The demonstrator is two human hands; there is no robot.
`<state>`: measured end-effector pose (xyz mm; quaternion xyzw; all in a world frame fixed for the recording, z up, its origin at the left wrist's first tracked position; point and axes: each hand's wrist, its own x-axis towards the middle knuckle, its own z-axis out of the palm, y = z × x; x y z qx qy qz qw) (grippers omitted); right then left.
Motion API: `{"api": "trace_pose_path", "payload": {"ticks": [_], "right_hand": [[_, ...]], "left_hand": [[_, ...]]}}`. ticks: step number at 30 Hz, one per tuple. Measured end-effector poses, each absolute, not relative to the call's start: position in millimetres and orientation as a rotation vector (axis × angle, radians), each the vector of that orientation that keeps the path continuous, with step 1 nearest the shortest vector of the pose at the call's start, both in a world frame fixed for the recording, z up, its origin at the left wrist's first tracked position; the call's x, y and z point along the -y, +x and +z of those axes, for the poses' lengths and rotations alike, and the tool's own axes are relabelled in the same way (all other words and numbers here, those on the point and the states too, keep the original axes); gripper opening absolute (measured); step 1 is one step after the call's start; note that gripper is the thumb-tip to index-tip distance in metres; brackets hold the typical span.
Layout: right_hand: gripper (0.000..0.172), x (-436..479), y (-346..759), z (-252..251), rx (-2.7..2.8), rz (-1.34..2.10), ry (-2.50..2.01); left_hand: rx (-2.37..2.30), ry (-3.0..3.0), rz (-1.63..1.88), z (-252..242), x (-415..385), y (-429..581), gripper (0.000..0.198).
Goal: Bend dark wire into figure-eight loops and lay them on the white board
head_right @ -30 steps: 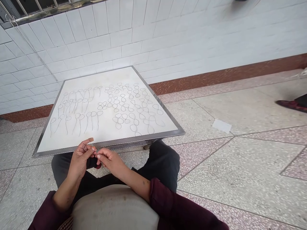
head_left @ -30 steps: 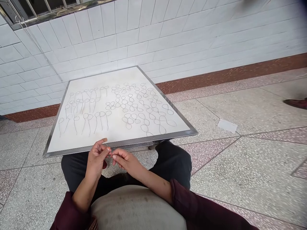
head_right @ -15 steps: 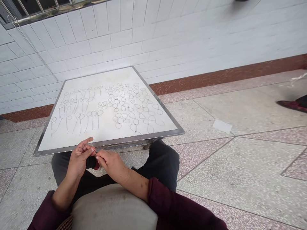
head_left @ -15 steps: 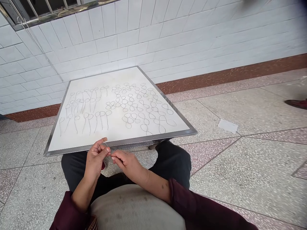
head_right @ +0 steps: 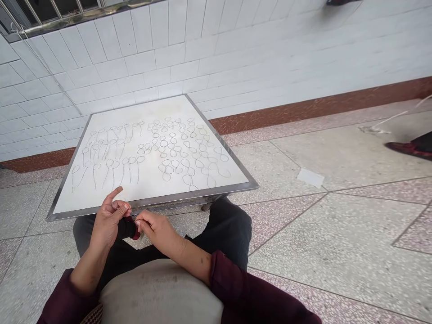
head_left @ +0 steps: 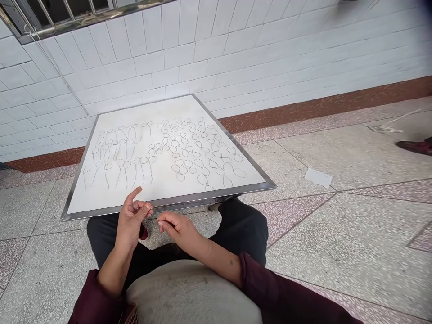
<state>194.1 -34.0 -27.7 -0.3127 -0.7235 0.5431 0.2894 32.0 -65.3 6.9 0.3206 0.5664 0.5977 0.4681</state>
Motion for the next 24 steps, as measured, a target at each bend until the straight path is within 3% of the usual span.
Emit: {"api": "trace_pose_path", "payload": {"ticks": [3,12,24], "right_hand": [[0.015,32.8,193.5,-28.3,1.867,1.503,-0.867],[0.014,33.3,193.5,-31.6,1.874,1.425,-0.875],[0.012,31.7,192.2,-40.1,1.896,1.373,-0.839]], "left_hand": [[-1.375,0.786,1.427,8.0,66.3,34.2,0.078],[-1.337,0.750,1.447,-6.2,66.5,45.5,0.050],[-1.265,0.727,1.520,-13.1,69.0,49.2,0.049]]}}
